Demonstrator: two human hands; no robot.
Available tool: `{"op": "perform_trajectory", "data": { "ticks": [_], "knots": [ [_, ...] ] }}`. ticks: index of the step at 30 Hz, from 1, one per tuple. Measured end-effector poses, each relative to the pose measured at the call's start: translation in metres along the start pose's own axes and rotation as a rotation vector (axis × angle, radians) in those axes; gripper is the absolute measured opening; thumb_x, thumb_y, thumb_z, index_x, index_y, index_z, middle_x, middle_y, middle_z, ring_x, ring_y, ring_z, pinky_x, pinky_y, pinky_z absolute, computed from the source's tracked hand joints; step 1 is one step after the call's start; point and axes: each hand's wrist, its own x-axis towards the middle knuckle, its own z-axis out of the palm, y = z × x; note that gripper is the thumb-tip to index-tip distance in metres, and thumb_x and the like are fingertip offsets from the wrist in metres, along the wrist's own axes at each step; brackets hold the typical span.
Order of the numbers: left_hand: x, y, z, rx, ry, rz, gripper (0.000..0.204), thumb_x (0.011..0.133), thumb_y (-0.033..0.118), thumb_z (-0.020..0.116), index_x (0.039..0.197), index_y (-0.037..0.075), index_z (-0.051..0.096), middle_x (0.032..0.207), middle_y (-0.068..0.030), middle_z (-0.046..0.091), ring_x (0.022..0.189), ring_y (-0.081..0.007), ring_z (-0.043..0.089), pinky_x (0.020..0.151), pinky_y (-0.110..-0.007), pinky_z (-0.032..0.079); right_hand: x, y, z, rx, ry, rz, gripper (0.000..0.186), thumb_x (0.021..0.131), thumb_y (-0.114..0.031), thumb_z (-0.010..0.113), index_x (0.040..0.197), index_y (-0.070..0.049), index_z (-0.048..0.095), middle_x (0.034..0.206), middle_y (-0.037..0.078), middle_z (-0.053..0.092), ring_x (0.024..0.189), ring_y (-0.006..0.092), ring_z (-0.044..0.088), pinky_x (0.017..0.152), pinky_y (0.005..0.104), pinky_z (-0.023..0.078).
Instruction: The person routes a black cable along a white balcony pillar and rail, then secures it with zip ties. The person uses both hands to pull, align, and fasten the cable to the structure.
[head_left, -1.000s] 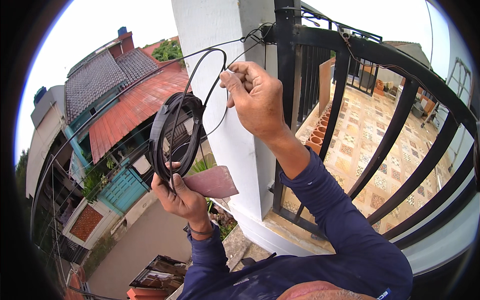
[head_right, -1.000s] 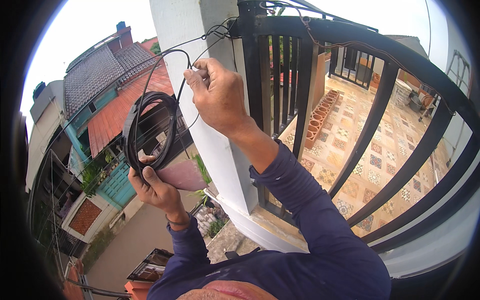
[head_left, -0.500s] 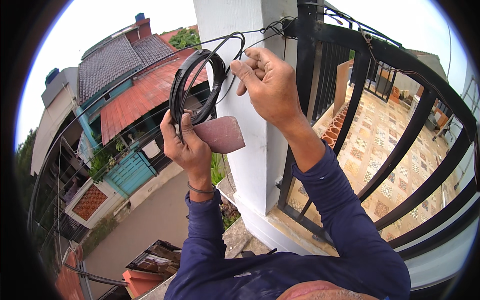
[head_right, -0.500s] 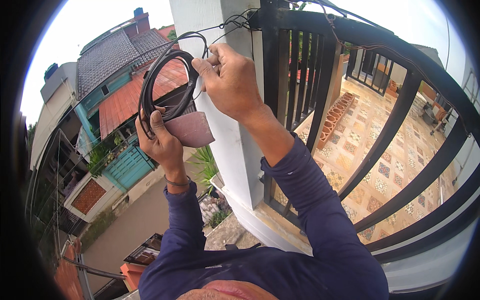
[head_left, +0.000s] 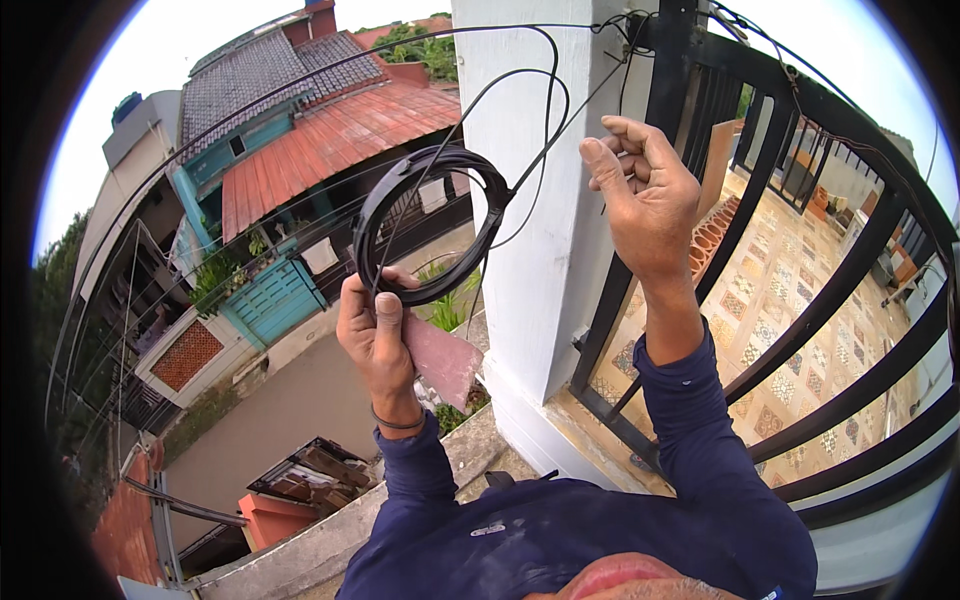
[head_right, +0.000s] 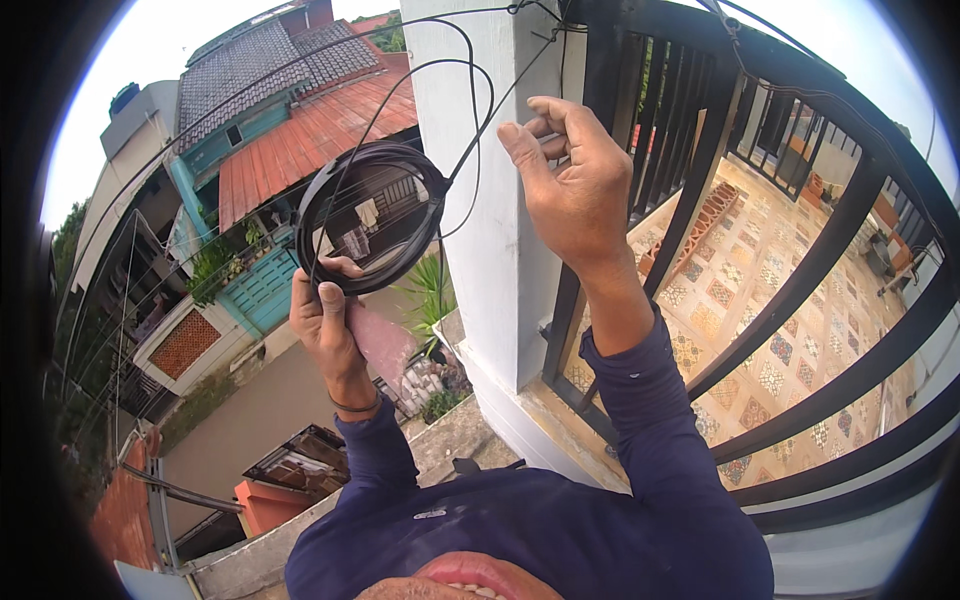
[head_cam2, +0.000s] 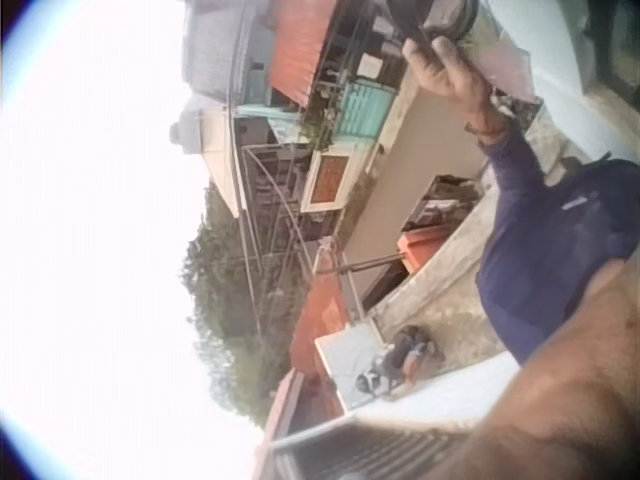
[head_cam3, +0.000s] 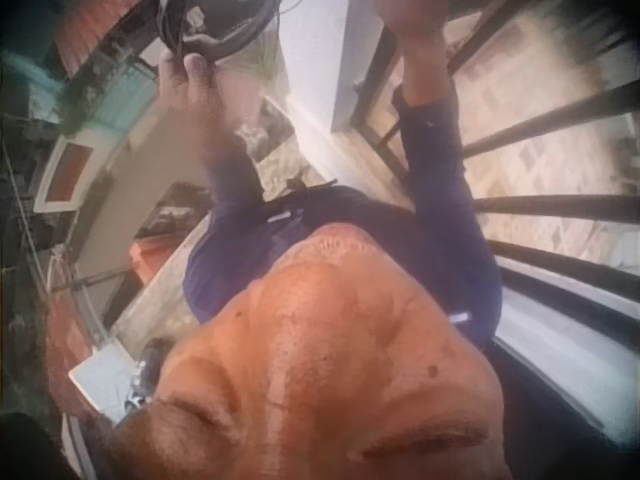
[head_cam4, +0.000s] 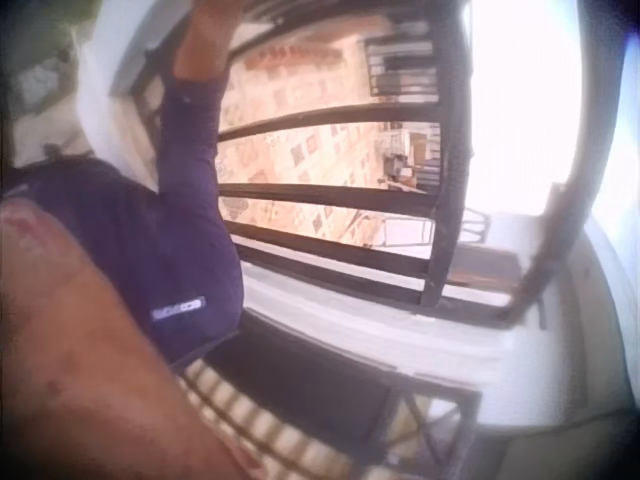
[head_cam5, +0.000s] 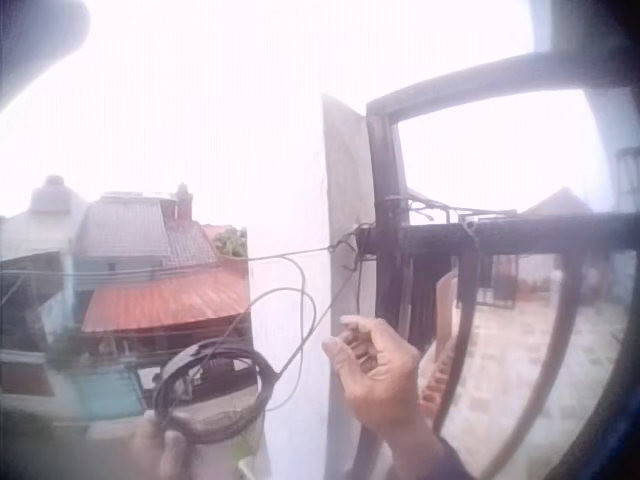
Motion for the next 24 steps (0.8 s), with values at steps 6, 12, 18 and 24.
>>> {"op": "perform_trajectory", "data": {
  "ticks": [6, 12, 18, 24],
  "knots": [
    [-0.090, -0.022, 0.051, 0.054, -0.392, -0.068, 0.028, 0.090, -0.006, 0.076, 0.117, -0.001, 0.069, 0.114, -0.0138, 0.073, 0.096, -0.0174, 0.072, 0.078, -0.031, 0.056, -0.047, -0.009, -0.032, 0.099, 0.007, 0.203, 0.045, 0.108, -0.036, 0.068, 0.122, 0.006, 0.070, 0.104, 0.013, 0.073, 0.093, 0.0137, 0.069, 0.076, 0.0255, 0.056],
    [-0.139, -0.024, 0.112, 0.220, -0.685, 0.110, 0.058, 0.085, -0.007, 0.070, 0.141, 0.008, 0.065, 0.143, -0.0138, 0.065, 0.096, -0.0362, 0.077, 0.071, -0.038, 0.063, -0.085, -0.019, -0.081, 0.227, -0.264, 0.223, 0.076, 0.103, -0.062, 0.064, 0.136, 0.006, 0.065, 0.120, 0.019, 0.070, 0.115, 0.0255, 0.068, 0.095, 0.0383, 0.057],
    [-0.162, -0.033, 0.169, 0.124, -0.800, 0.052, 0.071, 0.088, -0.004, 0.066, 0.155, 0.013, 0.056, 0.157, -0.0125, 0.057, 0.090, -0.0343, 0.077, 0.064, -0.037, 0.062, -0.090, -0.051, -0.136, 0.265, -0.265, 0.545, 0.089, 0.088, -0.048, 0.088, 0.143, 0.014, 0.055, 0.121, 0.023, 0.072, 0.105, 0.0242, 0.075, 0.081, 0.0300, 0.061],
    [-0.173, -0.030, 0.204, 0.146, -0.817, 0.105, 0.075, 0.087, -0.002, 0.066, 0.160, 0.009, 0.051, 0.165, -0.0141, 0.051, 0.075, -0.0289, 0.076, 0.056, -0.034, 0.058, -0.087, -0.069, -0.166, -0.080, -0.177, 0.450, 0.043, 0.096, -0.004, 0.076, 0.135, 0.011, 0.064, 0.120, 0.019, 0.074, 0.094, 0.0189, 0.075, 0.080, 0.0278, 0.059]
  ]
}}
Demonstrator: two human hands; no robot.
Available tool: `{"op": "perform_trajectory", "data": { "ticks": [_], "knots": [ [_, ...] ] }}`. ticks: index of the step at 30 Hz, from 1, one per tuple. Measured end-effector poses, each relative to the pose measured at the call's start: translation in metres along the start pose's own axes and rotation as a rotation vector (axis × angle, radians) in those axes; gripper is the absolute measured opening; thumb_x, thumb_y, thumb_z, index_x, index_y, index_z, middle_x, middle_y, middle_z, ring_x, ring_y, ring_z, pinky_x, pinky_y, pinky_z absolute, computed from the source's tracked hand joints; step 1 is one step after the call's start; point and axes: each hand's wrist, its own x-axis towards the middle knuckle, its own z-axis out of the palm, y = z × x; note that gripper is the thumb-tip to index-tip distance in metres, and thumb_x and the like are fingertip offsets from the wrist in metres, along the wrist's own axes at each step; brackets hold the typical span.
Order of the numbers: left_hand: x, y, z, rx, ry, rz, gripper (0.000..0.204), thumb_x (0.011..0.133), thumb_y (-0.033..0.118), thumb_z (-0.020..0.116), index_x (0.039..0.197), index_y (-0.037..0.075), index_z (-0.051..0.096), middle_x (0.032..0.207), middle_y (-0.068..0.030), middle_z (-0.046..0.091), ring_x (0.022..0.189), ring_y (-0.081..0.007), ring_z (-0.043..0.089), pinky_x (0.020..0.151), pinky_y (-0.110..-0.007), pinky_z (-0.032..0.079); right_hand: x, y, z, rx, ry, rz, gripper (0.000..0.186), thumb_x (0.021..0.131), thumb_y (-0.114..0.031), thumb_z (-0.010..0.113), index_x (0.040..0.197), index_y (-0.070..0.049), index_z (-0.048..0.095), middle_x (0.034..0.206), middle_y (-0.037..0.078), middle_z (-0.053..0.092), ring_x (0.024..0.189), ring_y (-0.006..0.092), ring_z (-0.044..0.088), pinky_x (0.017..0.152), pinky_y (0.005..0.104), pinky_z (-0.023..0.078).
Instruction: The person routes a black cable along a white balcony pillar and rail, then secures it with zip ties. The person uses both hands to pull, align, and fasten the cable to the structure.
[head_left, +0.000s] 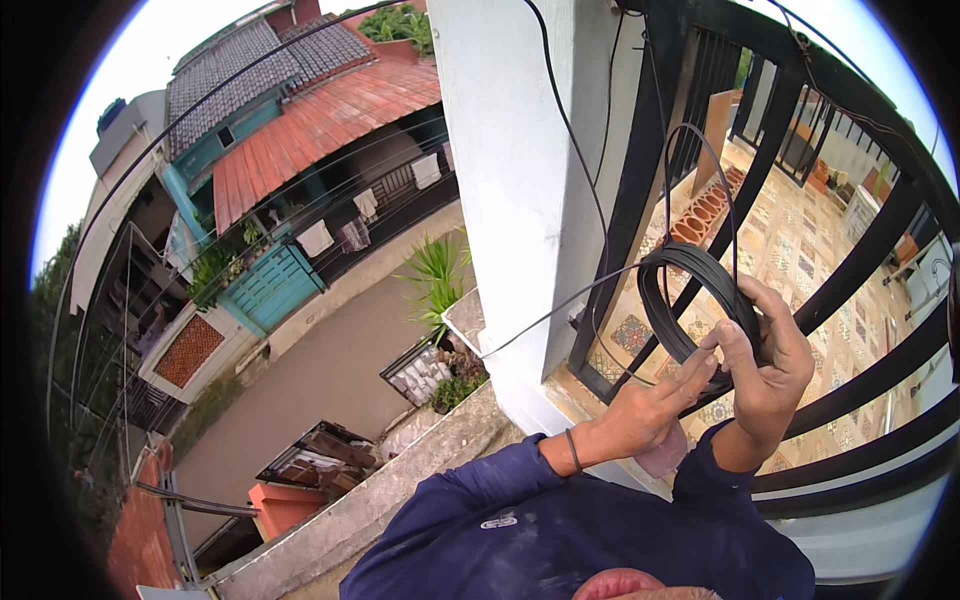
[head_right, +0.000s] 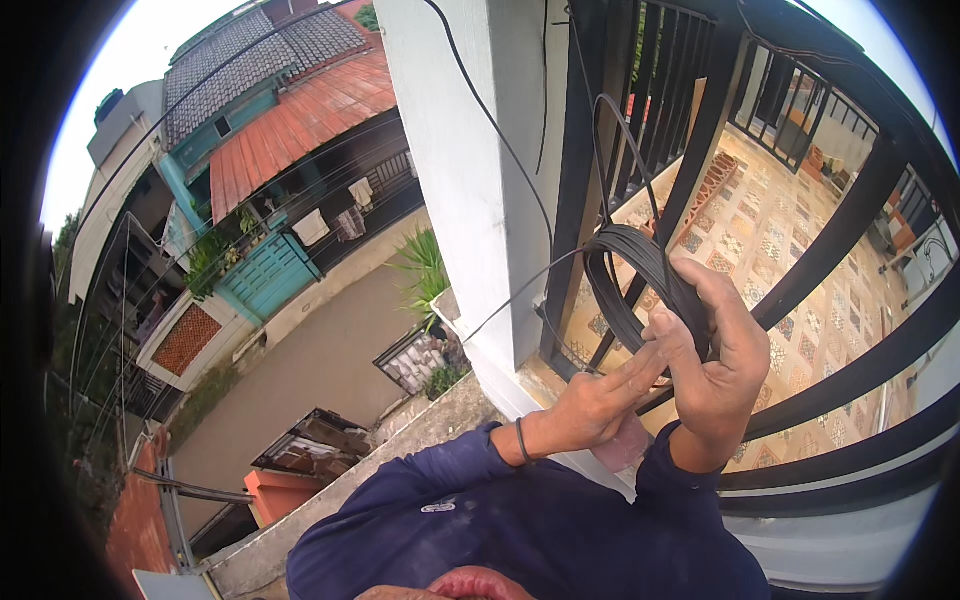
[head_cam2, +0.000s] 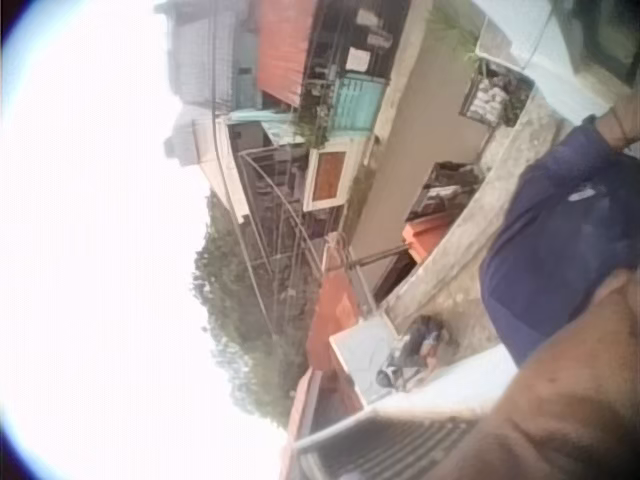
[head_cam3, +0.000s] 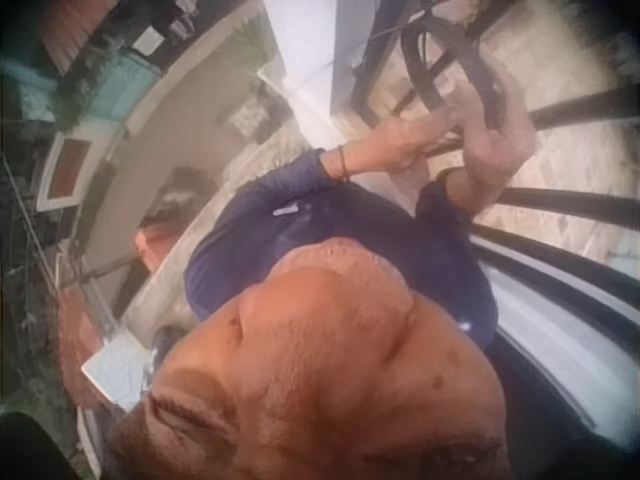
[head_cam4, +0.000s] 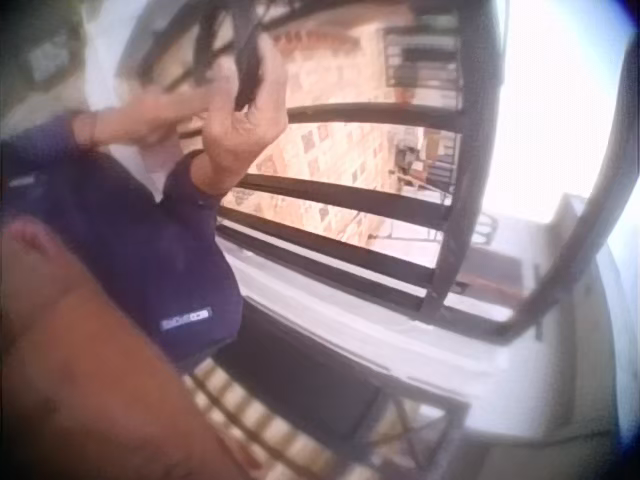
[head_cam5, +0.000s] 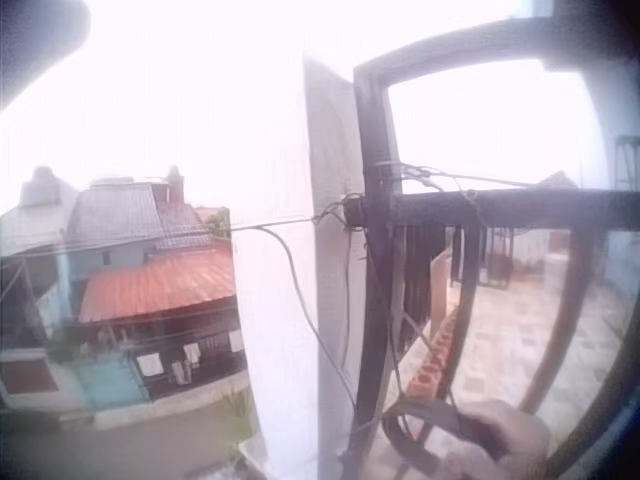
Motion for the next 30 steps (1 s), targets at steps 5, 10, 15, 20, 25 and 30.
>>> {"op": "perform_trajectory", "data": {
  "ticks": [5, 10, 15, 20, 25, 30],
  "knots": [
    [-0.015, 0.005, -0.036, 0.131, 0.170, 0.128, 0.052, 0.090, 0.008, 0.079, 0.141, 0.003, 0.068, 0.148, -0.0206, 0.065, 0.081, -0.0213, 0.076, 0.058, -0.031, 0.058, -0.003, 0.017, 0.007, -0.125, 0.062, 0.020, 0.035, 0.099, -0.002, 0.073, 0.132, 0.009, 0.068, 0.116, 0.017, 0.075, 0.099, 0.0171, 0.072, 0.087, 0.0294, 0.057],
    [-0.002, 0.008, -0.122, 0.189, 0.420, 0.046, 0.026, 0.090, 0.003, 0.080, 0.117, 0.002, 0.079, 0.107, -0.0144, 0.074, 0.071, -0.0161, 0.071, 0.057, -0.027, 0.053, -0.007, 0.030, 0.015, -0.256, 0.071, -0.109, 0.039, 0.096, -0.003, 0.077, 0.132, 0.008, 0.068, 0.111, 0.016, 0.073, 0.096, 0.0212, 0.072, 0.087, 0.0342, 0.056],
    [0.081, -0.006, -0.197, 0.032, 0.670, -0.208, 0.032, 0.099, 0.012, 0.078, 0.128, -0.001, 0.073, 0.112, -0.0115, 0.075, 0.065, -0.0039, 0.060, 0.055, -0.023, 0.049, -0.011, 0.034, 0.019, -0.332, -0.013, -0.120, 0.044, 0.095, -0.003, 0.077, 0.135, 0.008, 0.064, 0.114, 0.022, 0.072, 0.099, 0.0318, 0.074, 0.090, 0.0392, 0.057],
    [0.161, -0.039, -0.231, 0.294, 0.600, -0.081, 0.041, 0.095, 0.024, 0.084, 0.124, -0.003, 0.073, 0.099, -0.0087, 0.077, 0.065, -0.0078, 0.065, 0.057, -0.026, 0.053, -0.015, 0.038, 0.024, -0.318, 0.027, -0.094, 0.045, 0.094, -0.001, 0.076, 0.136, 0.008, 0.063, 0.114, 0.022, 0.071, 0.097, 0.0296, 0.074, 0.086, 0.0377, 0.058],
    [0.171, -0.028, -0.223, 0.096, 0.549, -0.092, 0.017, 0.097, 0.011, 0.081, 0.100, -0.005, 0.077, 0.091, -0.0068, 0.076, 0.075, -0.0092, 0.067, 0.065, -0.025, 0.056, -0.022, 0.042, 0.023, -0.284, 0.115, -0.107, 0.048, 0.093, 0.001, 0.077, 0.138, 0.008, 0.062, 0.115, 0.021, 0.070, 0.097, 0.0267, 0.073, 0.085, 0.0364, 0.058],
    [0.123, -0.002, -0.187, -0.071, 0.351, -0.126, 0.008, 0.095, 0.003, 0.080, 0.100, -0.004, 0.078, 0.094, -0.0067, 0.077, 0.075, -0.0071, 0.067, 0.066, -0.023, 0.055, -0.040, 0.041, 0.021, -0.416, 0.309, -0.199, 0.045, 0.095, 0.003, 0.074, 0.138, 0.010, 0.061, 0.116, 0.022, 0.069, 0.102, 0.0278, 0.072, 0.088, 0.0380, 0.059]
  ]
}}
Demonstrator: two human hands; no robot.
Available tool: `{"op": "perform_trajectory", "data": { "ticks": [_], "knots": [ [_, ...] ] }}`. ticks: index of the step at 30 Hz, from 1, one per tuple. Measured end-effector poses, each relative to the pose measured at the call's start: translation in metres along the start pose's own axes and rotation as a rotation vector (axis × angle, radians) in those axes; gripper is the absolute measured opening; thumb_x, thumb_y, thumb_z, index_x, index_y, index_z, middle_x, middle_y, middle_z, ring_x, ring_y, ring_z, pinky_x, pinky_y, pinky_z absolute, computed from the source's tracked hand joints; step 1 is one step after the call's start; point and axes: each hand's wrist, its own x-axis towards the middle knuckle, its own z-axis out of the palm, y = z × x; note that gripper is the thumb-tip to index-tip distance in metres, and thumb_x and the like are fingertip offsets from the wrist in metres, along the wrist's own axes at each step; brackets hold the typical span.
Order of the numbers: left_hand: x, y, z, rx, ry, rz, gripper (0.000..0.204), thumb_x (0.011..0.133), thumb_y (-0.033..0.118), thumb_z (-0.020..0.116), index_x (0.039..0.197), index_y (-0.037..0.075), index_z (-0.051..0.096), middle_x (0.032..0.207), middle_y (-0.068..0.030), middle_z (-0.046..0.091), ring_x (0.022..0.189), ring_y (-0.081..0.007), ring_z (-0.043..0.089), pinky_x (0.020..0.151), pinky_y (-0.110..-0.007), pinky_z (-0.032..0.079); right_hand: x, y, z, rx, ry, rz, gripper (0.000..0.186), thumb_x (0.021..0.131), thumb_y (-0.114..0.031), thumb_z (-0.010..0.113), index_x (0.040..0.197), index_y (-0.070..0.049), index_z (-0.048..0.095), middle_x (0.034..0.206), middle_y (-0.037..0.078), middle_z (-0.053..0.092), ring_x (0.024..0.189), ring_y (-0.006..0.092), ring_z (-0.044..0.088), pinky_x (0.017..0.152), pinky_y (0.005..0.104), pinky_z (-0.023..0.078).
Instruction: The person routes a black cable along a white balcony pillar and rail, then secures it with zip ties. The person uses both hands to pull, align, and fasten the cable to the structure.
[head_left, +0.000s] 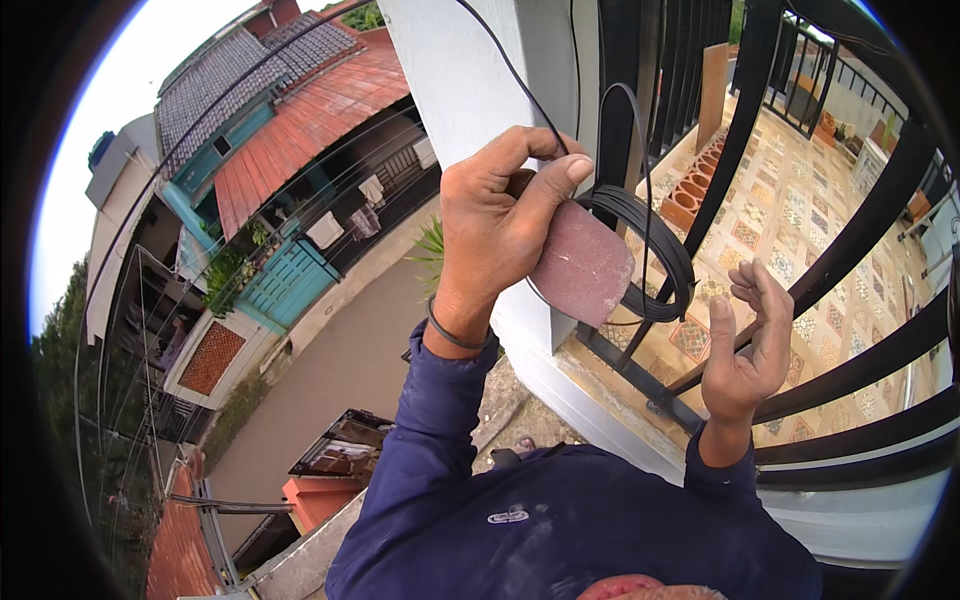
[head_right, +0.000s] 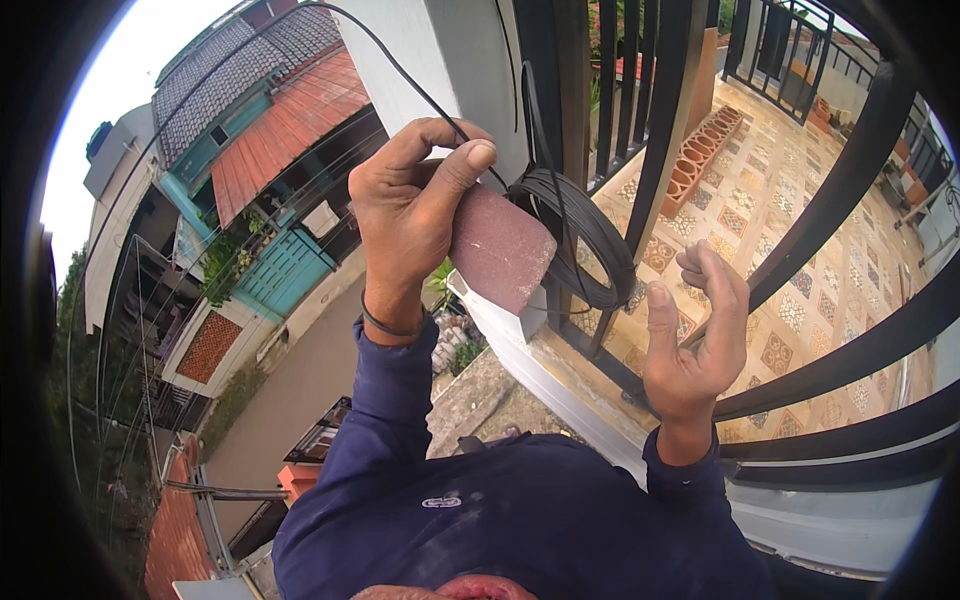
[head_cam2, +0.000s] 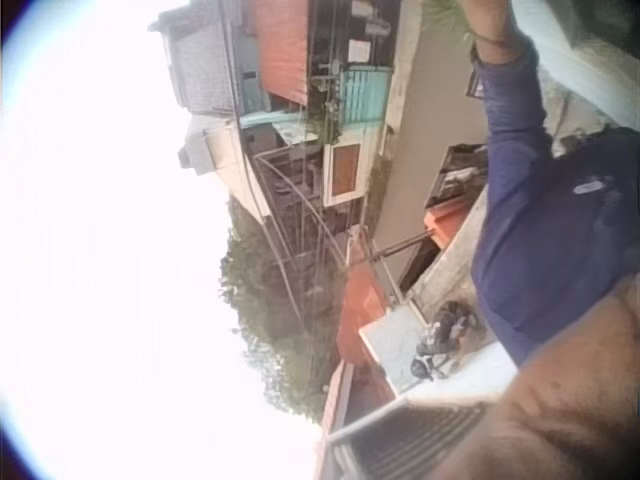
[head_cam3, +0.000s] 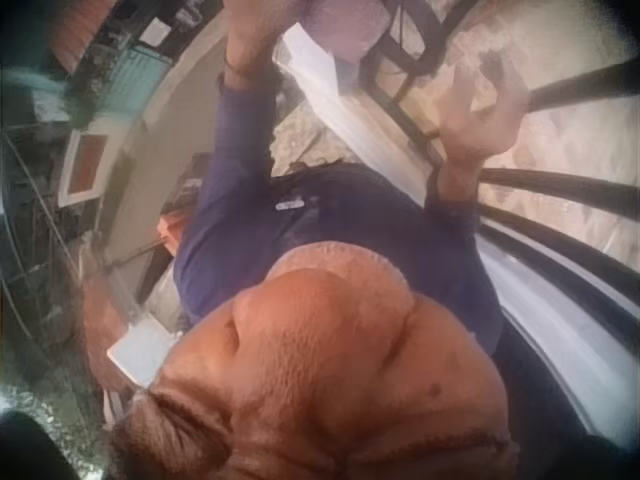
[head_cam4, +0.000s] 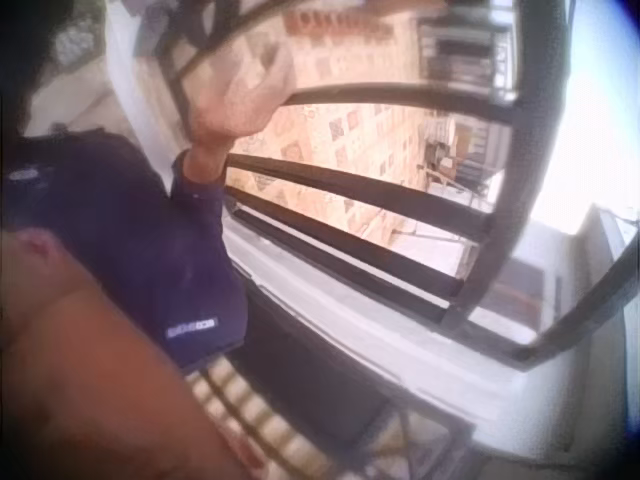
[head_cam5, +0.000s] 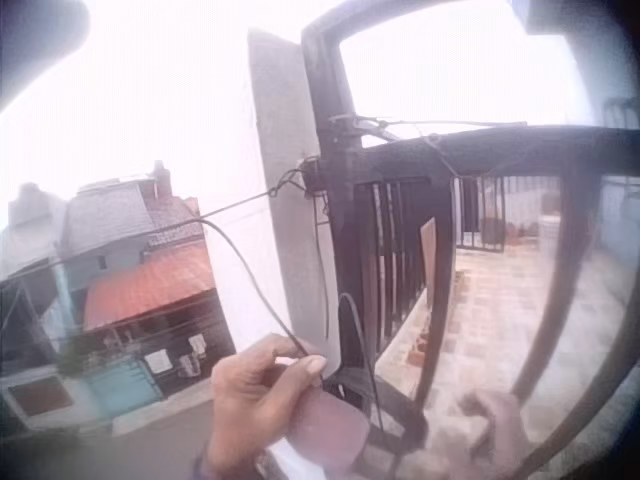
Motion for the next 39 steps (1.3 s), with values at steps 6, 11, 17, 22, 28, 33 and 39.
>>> {"op": "perform_trajectory", "data": {
  "ticks": [6, 11, 17, 22, 28, 33, 39],
  "knots": [
    [-0.072, -0.024, 0.029, 0.180, 0.093, 0.074, 0.021, 0.092, -0.002, 0.079, 0.113, 0.001, 0.081, 0.100, -0.0093, 0.079, 0.083, -0.0119, 0.072, 0.068, -0.024, 0.056, -0.012, -0.018, 0.002, 0.218, -0.020, -0.244, 0.038, 0.097, -0.005, 0.076, 0.129, 0.011, 0.062, 0.123, 0.028, 0.068, 0.102, 0.0285, 0.070, 0.086, 0.0379, 0.060],
    [-0.119, -0.025, 0.073, 0.161, 0.040, 0.179, 0.044, 0.079, -0.004, 0.074, 0.122, 0.003, 0.073, 0.095, -0.0087, 0.070, 0.067, -0.0225, 0.071, 0.052, -0.034, 0.054, 0.012, -0.029, 0.029, 0.204, -0.054, -0.255, 0.044, 0.095, -0.015, 0.083, 0.127, 0.010, 0.067, 0.116, 0.024, 0.073, 0.101, 0.0277, 0.071, 0.079, 0.0335, 0.058],
    [-0.152, -0.025, 0.103, 0.124, -0.082, 0.226, 0.053, 0.079, 0.004, 0.079, 0.131, 0.003, 0.071, 0.120, -0.0162, 0.069, 0.069, -0.0239, 0.073, 0.052, -0.034, 0.057, 0.021, -0.039, 0.042, 0.214, -0.117, -0.158, 0.017, 0.101, 0.002, 0.071, 0.117, 0.009, 0.074, 0.101, 0.019, 0.079, 0.079, 0.0176, 0.074, 0.067, 0.0274, 0.057],
    [-0.171, -0.031, 0.060, 0.178, 0.168, 0.202, 0.064, 0.078, 0.001, 0.092, 0.137, -0.002, 0.068, 0.143, -0.0309, 0.058, 0.104, -0.0252, 0.076, 0.065, -0.025, 0.061, 0.015, -0.015, 0.024, 0.012, 0.081, -0.145, 0.015, 0.104, -0.003, 0.071, 0.113, 0.009, 0.075, 0.100, 0.017, 0.080, 0.082, 0.0137, 0.073, 0.069, 0.0238, 0.056],
    [-0.192, -0.068, -0.014, -0.396, 0.748, -0.507, 0.022, 0.101, 0.009, 0.078, 0.117, -0.004, 0.070, 0.095, -0.0012, 0.070, 0.079, -0.0049, 0.061, 0.071, -0.020, 0.052, 0.012, -0.006, -0.005, 0.087, 0.002, -0.170, 0.034, 0.097, -0.015, 0.084, 0.120, 0.008, 0.075, 0.072, -0.001, 0.057, 0.061, 0.0051, 0.043, 0.057, 0.0212, 0.033],
    [-0.178, -0.115, -0.055, -0.534, 0.916, -0.446, 0.023, 0.104, 0.018, 0.076, 0.114, 0.000, 0.065, 0.098, -0.0041, 0.069, 0.085, -0.0111, 0.066, 0.081, -0.029, 0.061, 0.005, -0.009, 0.020, -0.264, -0.128, -0.175, 0.083, 0.072, -0.033, 0.102, 0.136, 0.006, 0.066, 0.088, -0.001, 0.046, 0.072, 0.0099, 0.041, 0.058, 0.0250, 0.032],
    [-0.161, -0.127, -0.057, -0.695, 0.878, -0.420, 0.033, 0.104, 0.017, 0.075, 0.126, -0.003, 0.061, 0.120, -0.0115, 0.070, 0.112, -0.0208, 0.070, 0.104, -0.037, 0.059, 0.002, 0.018, 0.061, -0.357, 0.043, -0.301, 0.057, 0.083, -0.016, 0.095, 0.128, 0.001, 0.064, 0.113, 0.012, 0.069, 0.097, 0.0170, 0.066, 0.068, 0.0290, 0.049]
  ]
}}
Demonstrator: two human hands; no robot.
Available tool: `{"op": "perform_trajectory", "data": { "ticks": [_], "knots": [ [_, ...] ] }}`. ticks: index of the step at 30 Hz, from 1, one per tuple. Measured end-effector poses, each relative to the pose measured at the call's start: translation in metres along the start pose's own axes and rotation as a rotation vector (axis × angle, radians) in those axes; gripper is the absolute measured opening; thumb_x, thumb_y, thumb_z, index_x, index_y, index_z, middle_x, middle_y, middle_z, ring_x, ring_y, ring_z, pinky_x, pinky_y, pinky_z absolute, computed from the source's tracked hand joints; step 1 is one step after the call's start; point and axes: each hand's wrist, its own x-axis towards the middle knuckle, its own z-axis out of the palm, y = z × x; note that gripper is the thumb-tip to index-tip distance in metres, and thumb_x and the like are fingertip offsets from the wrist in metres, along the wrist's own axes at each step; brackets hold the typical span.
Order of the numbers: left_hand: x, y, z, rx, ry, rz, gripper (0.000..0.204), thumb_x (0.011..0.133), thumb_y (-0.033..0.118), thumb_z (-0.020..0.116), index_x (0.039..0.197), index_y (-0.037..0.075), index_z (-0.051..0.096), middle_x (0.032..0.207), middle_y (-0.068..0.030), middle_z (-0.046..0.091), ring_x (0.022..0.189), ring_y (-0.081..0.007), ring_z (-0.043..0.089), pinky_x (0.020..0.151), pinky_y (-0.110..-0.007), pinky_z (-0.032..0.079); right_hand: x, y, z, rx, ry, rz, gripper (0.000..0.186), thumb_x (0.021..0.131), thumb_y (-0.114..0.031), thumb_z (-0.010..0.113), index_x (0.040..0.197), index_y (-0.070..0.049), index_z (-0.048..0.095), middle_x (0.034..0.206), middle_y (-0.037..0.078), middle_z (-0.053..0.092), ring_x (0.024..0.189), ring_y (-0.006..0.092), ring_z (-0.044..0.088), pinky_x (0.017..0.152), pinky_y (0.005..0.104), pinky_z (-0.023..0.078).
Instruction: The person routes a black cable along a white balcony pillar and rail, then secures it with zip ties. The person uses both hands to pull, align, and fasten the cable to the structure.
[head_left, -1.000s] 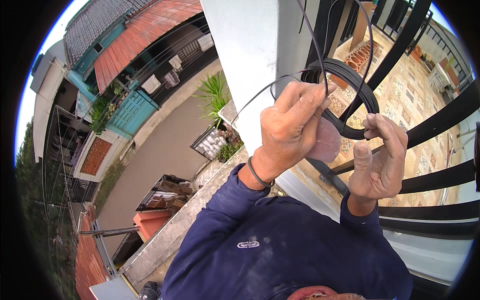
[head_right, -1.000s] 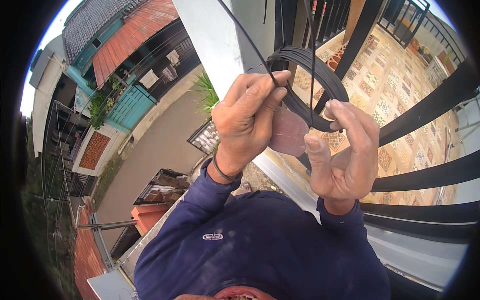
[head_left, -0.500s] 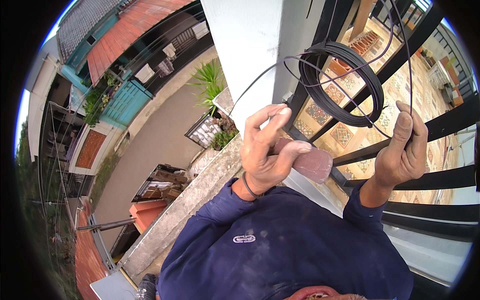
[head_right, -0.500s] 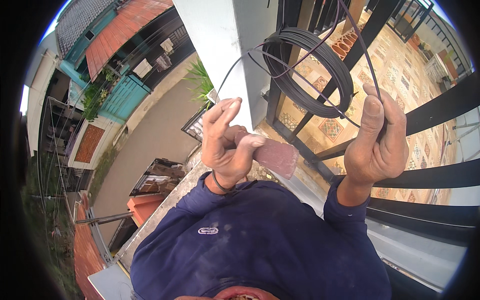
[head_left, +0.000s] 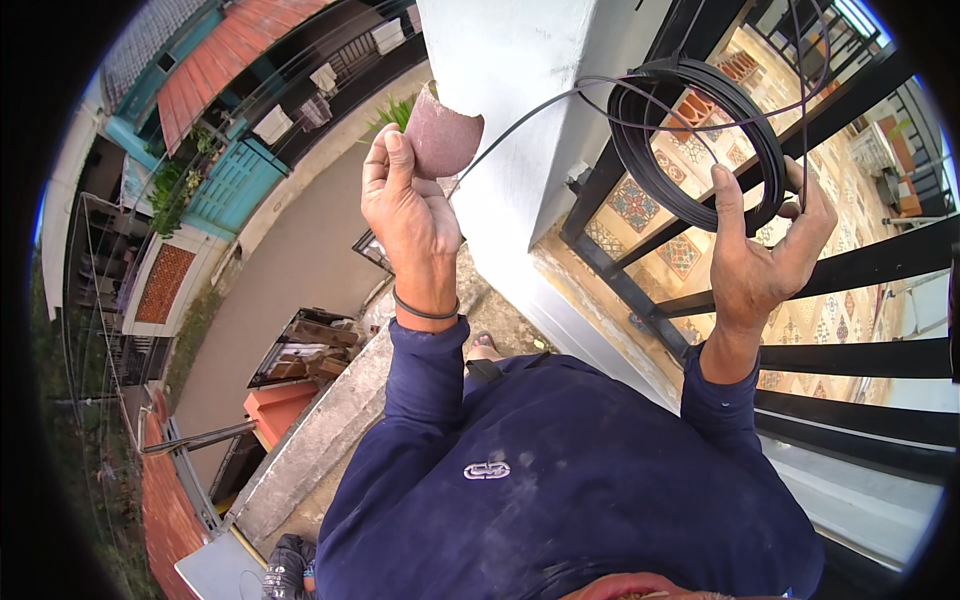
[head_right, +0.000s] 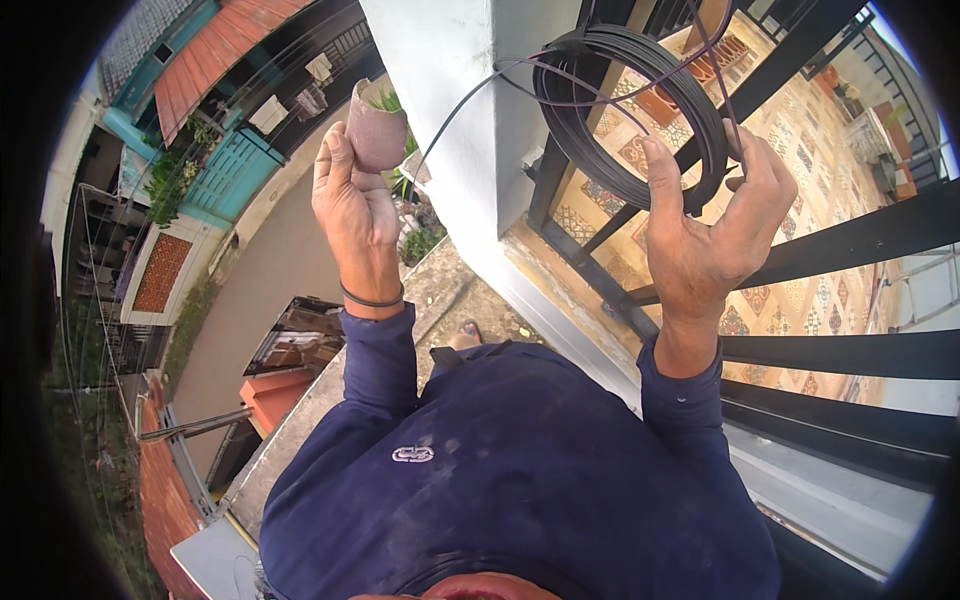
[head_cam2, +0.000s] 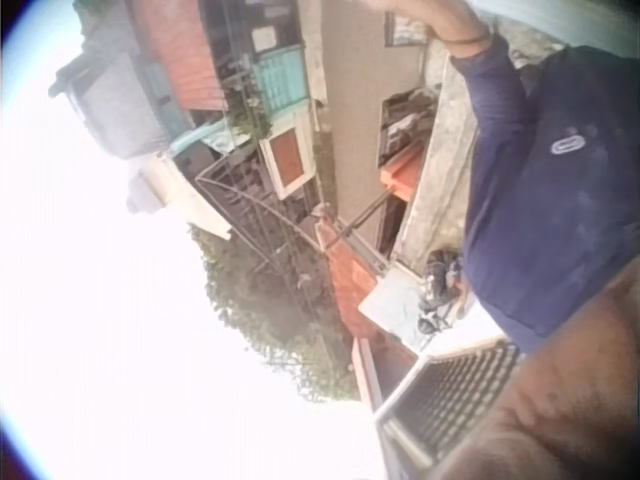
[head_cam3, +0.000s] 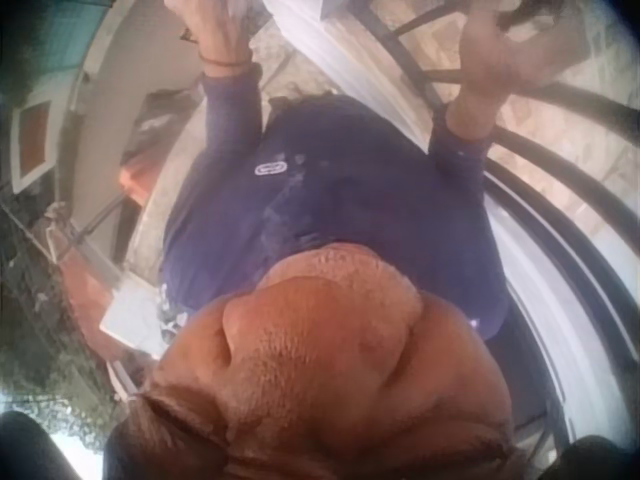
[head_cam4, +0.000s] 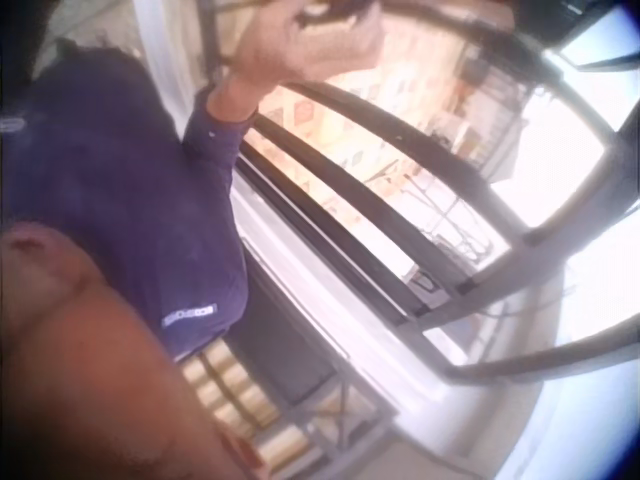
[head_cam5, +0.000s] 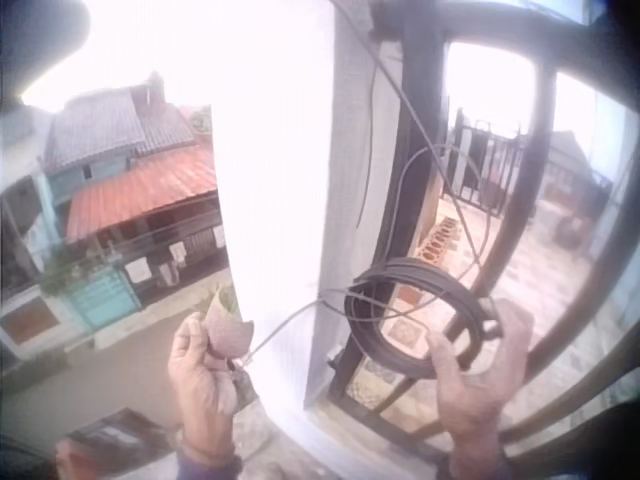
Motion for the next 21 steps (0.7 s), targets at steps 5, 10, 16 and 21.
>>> {"op": "perform_trajectory", "data": {
  "ticks": [5, 10, 16, 21],
  "knots": [
    [0.006, -0.010, -0.010, -0.007, 0.003, -0.260, 0.033, 0.101, 0.012, 0.077, 0.125, -0.007, 0.064, 0.125, -0.0169, 0.072, 0.115, -0.0249, 0.072, 0.105, -0.040, 0.058, -0.004, -0.001, -0.016, 0.199, -0.074, 0.255, 0.039, 0.093, 0.002, 0.083, 0.125, 0.003, 0.061, 0.103, 0.013, 0.072, 0.084, 0.0120, 0.070, 0.074, 0.0247, 0.057],
    [-0.003, -0.032, -0.008, 0.230, -0.234, -0.161, 0.014, 0.103, 0.012, 0.075, 0.112, 0.001, 0.070, 0.105, -0.0067, 0.075, 0.095, -0.0123, 0.070, 0.086, -0.028, 0.057, 0.001, -0.009, -0.038, 0.362, 0.186, 0.305, 0.040, 0.095, -0.002, 0.083, 0.126, 0.010, 0.060, 0.102, 0.013, 0.071, 0.082, 0.0114, 0.067, 0.074, 0.0231, 0.055],
    [-0.049, -0.061, 0.010, 0.549, -0.341, -0.004, 0.019, 0.104, 0.017, 0.075, 0.103, 0.001, 0.064, 0.096, -0.0017, 0.071, 0.085, -0.0085, 0.064, 0.077, -0.025, 0.053, -0.012, -0.022, -0.047, 0.366, 0.015, 0.365, 0.066, 0.110, -0.046, 0.060, 0.132, 0.017, 0.056, 0.078, 0.006, 0.057, 0.064, 0.0073, 0.046, 0.056, 0.0230, 0.035],
    [-0.061, -0.070, 0.010, 0.597, -0.402, 0.071, 0.017, 0.101, 0.010, 0.076, 0.104, -0.001, 0.063, 0.115, -0.0087, 0.066, 0.093, -0.0114, 0.065, 0.078, -0.026, 0.055, -0.023, -0.041, -0.032, 0.673, 0.079, 0.399, 0.059, 0.111, -0.040, 0.056, 0.127, 0.017, 0.056, 0.068, 0.004, 0.053, 0.057, 0.0053, 0.041, 0.052, 0.0241, 0.027]
  ]
}}
